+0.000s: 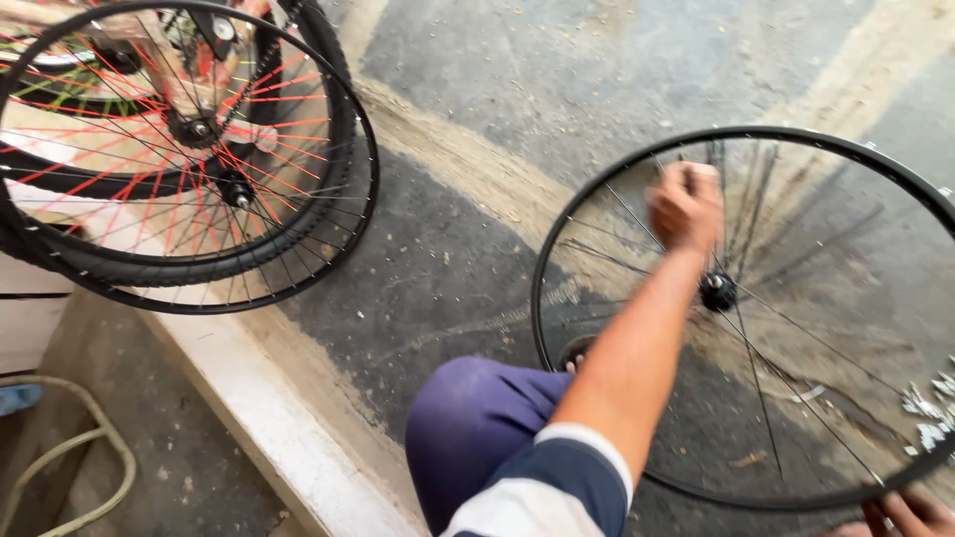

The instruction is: The person inserts bicycle spokes into the hub and rim, then secures them with nipples. The person works on a single wheel, methodically threading each spoke and tightening it by hand.

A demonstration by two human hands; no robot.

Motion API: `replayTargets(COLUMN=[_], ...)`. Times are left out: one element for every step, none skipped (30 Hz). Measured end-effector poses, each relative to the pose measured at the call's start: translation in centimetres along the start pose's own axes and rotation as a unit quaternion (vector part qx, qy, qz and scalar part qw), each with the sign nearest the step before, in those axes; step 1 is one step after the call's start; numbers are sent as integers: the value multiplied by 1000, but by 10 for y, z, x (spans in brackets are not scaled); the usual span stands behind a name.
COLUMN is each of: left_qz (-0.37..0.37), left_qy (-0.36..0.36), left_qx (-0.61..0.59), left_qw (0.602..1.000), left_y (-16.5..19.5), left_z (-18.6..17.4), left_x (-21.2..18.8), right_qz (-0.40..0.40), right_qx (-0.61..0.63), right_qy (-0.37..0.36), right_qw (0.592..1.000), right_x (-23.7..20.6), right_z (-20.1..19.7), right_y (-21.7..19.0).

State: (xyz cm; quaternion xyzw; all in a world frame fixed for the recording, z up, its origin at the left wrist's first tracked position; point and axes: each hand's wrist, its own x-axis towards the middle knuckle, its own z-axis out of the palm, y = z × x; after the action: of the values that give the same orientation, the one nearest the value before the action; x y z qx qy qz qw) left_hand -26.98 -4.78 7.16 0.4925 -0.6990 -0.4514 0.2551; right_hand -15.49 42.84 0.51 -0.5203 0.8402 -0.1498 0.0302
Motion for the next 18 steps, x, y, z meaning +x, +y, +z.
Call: replayTargets(left_qz=[37,-36,30,45,60,62,62,55,47,41,48,55,63,61,58,58,52,44], left_qy=[29,-50,-57,-96,-137,-179,-222,-223,-222,-219,-221,-224,-226,-231,-235,-241,-242,-244], left_qx=[103,220,309,363,413,414,414,388,362,335,324,312,301,301,301,301,282,264], left_qw=[994,973,949,926,898,890,881,893,904,916,919,921,924,923,922,921,927,932], left_y=[-13,-25,-42,-57,-69,-80,-90,-100,-107,-111,-115,-117,-119,-120,-121,-122,-122,-124], left_z=[-10,-19,-34,-48,-59,-68,-74,-76,-79,-79,-79,-78,-76,-74,-73,-72,-70,-71], left_x=[30,63,86,107,124,139,147,151,154,158,160,161,163,165,168,170,172,174], right_qz=[150,288,371,403,440,469,484,499,511,519,526,531,535,539,543,547,551,553], right_qx=[118,223,275,296,318,335,346,357,366,372,379,385,392,398,406,411,418,423], right_qy=[-22,-19,-10,-11,-5,3,6,11,15,19,21,23,27,30,35,40,45,48], right_qw=[981,931,887,866,840,817,804,789,777,769,761,755,748,742,735,728,721,716], right_x=[-5,-12,-18,-24,-29,-34,-38,-41,-44,-45,-46,-48,-49,-50,-52,-53,-55,-58], right_z=[9,16,24,30,35,40,42,44,46,49,50,50,51,51,51,51,51,51], right_y=[1,0,-2,-1,-3,-5,-5,-6,-6,-7,-7,-8,-9,-9,-10,-10,-9,-8])
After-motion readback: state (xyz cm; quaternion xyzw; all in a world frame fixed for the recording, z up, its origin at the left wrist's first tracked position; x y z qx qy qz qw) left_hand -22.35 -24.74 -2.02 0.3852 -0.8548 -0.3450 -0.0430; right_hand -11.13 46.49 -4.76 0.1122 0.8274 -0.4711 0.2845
